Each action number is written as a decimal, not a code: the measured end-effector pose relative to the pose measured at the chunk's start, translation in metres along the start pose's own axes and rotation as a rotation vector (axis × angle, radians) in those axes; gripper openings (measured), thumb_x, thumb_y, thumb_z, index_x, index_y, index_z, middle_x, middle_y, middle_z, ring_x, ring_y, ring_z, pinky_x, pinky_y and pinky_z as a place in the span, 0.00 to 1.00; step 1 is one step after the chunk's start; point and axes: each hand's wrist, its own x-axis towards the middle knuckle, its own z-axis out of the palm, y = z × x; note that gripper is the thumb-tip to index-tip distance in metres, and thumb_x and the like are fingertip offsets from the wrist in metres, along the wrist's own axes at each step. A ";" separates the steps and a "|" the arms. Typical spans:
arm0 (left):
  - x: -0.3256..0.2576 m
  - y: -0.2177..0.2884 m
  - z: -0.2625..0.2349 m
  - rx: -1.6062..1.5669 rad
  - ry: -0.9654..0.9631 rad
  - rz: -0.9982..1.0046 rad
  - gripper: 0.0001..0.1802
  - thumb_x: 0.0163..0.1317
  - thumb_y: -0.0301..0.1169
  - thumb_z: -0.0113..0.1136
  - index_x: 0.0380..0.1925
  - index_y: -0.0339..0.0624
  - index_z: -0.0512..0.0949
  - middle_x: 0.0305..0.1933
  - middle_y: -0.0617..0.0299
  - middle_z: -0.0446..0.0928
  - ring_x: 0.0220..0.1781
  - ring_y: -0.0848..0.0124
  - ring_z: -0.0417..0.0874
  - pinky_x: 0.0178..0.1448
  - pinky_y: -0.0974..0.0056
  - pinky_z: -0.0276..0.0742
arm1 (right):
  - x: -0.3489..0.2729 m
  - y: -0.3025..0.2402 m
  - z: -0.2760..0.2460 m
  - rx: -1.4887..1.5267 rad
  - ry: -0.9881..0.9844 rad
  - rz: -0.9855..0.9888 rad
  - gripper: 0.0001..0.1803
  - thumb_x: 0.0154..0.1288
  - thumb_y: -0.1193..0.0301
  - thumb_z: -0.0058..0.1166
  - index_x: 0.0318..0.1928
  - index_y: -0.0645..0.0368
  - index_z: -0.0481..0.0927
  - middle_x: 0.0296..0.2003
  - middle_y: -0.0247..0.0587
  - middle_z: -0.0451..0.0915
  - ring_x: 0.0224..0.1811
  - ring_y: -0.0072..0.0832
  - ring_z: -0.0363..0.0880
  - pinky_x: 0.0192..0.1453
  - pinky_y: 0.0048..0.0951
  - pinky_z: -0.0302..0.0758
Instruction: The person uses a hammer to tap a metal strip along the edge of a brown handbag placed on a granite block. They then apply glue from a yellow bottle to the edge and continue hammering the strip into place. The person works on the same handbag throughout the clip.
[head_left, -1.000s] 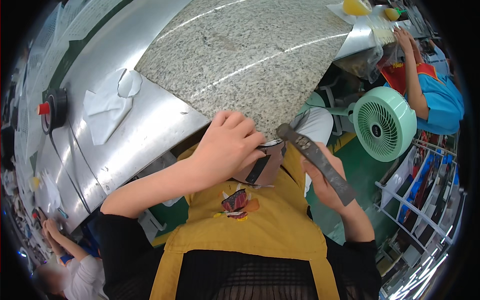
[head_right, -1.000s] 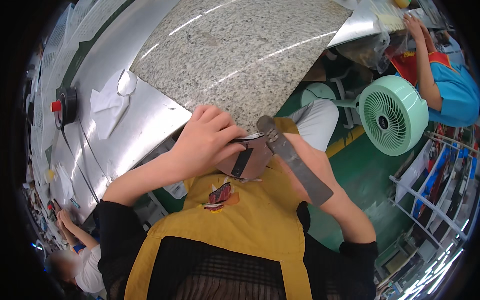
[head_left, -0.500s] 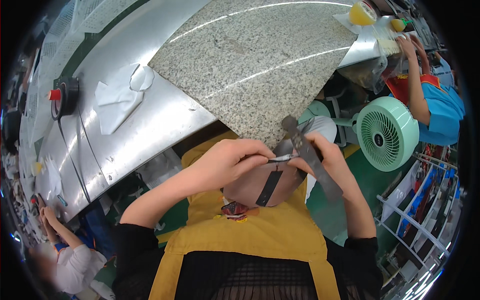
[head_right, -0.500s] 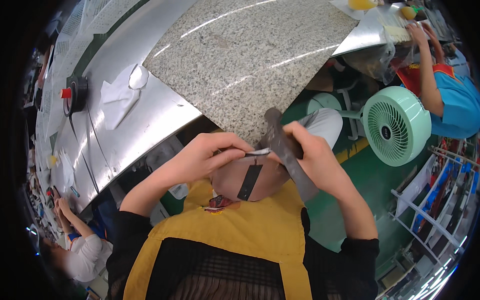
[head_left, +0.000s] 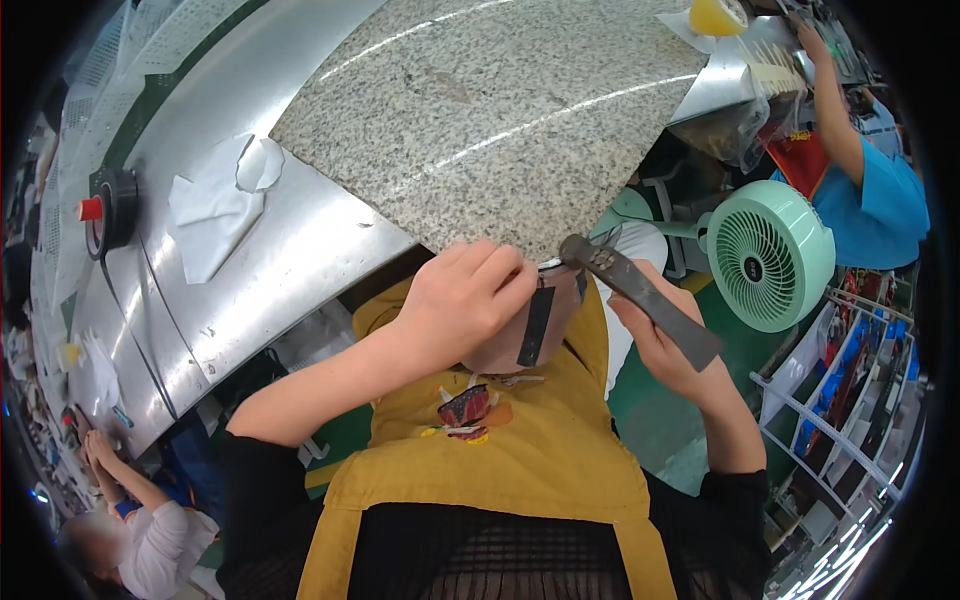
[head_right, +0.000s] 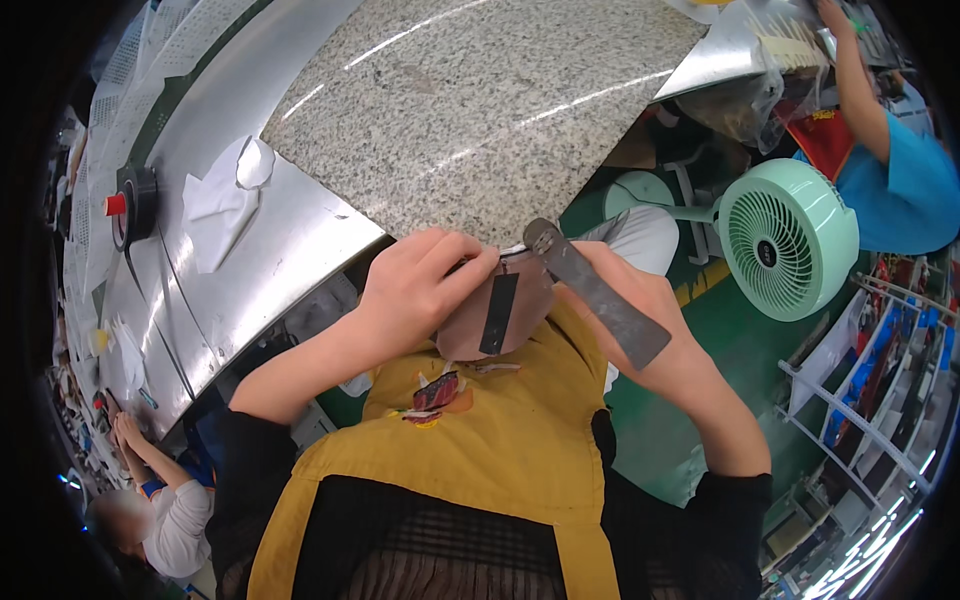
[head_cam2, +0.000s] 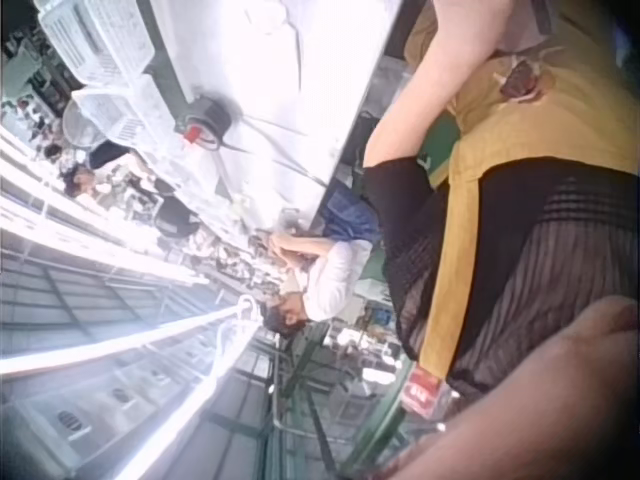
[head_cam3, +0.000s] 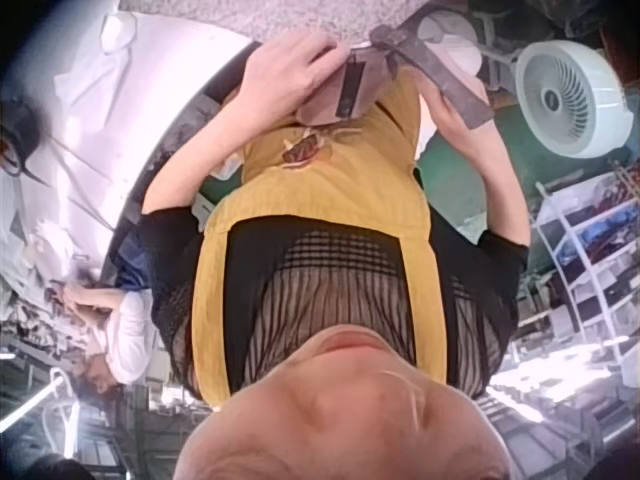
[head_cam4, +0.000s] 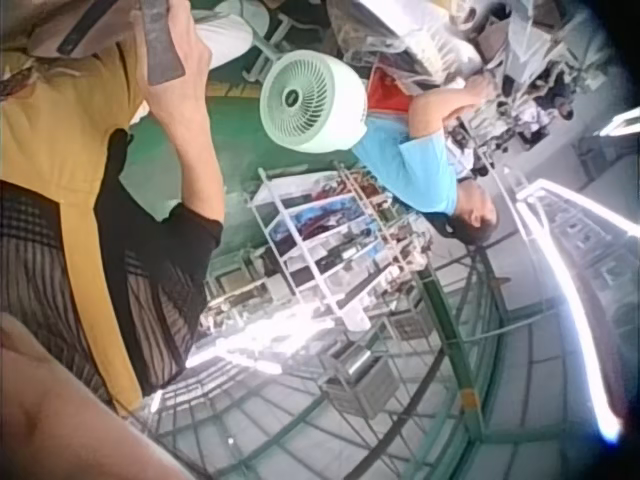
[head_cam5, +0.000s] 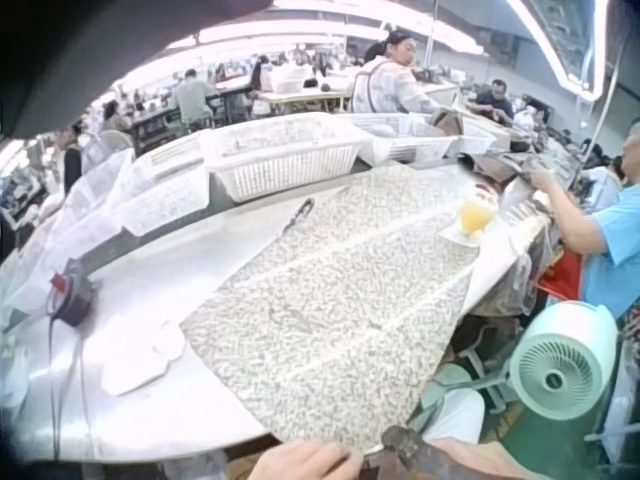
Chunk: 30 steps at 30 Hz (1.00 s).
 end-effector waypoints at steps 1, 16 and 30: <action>-0.001 0.000 0.000 0.047 -0.017 0.030 0.15 0.43 0.26 0.59 0.36 0.42 0.78 0.33 0.64 0.72 0.33 0.67 0.77 0.35 0.66 0.74 | 0.002 -0.001 0.000 -0.009 -0.015 0.009 0.19 0.61 0.76 0.55 0.53 0.60 0.71 0.39 0.47 0.79 0.38 0.48 0.80 0.40 0.34 0.76; -0.004 -0.012 -0.003 0.141 0.005 0.226 0.13 0.46 0.28 0.58 0.35 0.43 0.76 0.32 0.67 0.70 0.36 0.71 0.72 0.54 0.59 0.68 | -0.001 -0.019 0.005 -0.160 -0.036 -0.123 0.19 0.61 0.74 0.54 0.53 0.60 0.69 0.36 0.46 0.79 0.36 0.41 0.81 0.32 0.33 0.76; -0.004 -0.020 -0.017 0.034 -0.108 0.211 0.18 0.44 0.27 0.58 0.40 0.44 0.78 0.36 0.65 0.72 0.41 0.67 0.73 0.55 0.55 0.68 | -0.002 -0.008 0.015 -0.247 -0.050 -0.112 0.23 0.57 0.72 0.55 0.55 0.57 0.69 0.37 0.42 0.80 0.37 0.39 0.82 0.33 0.36 0.77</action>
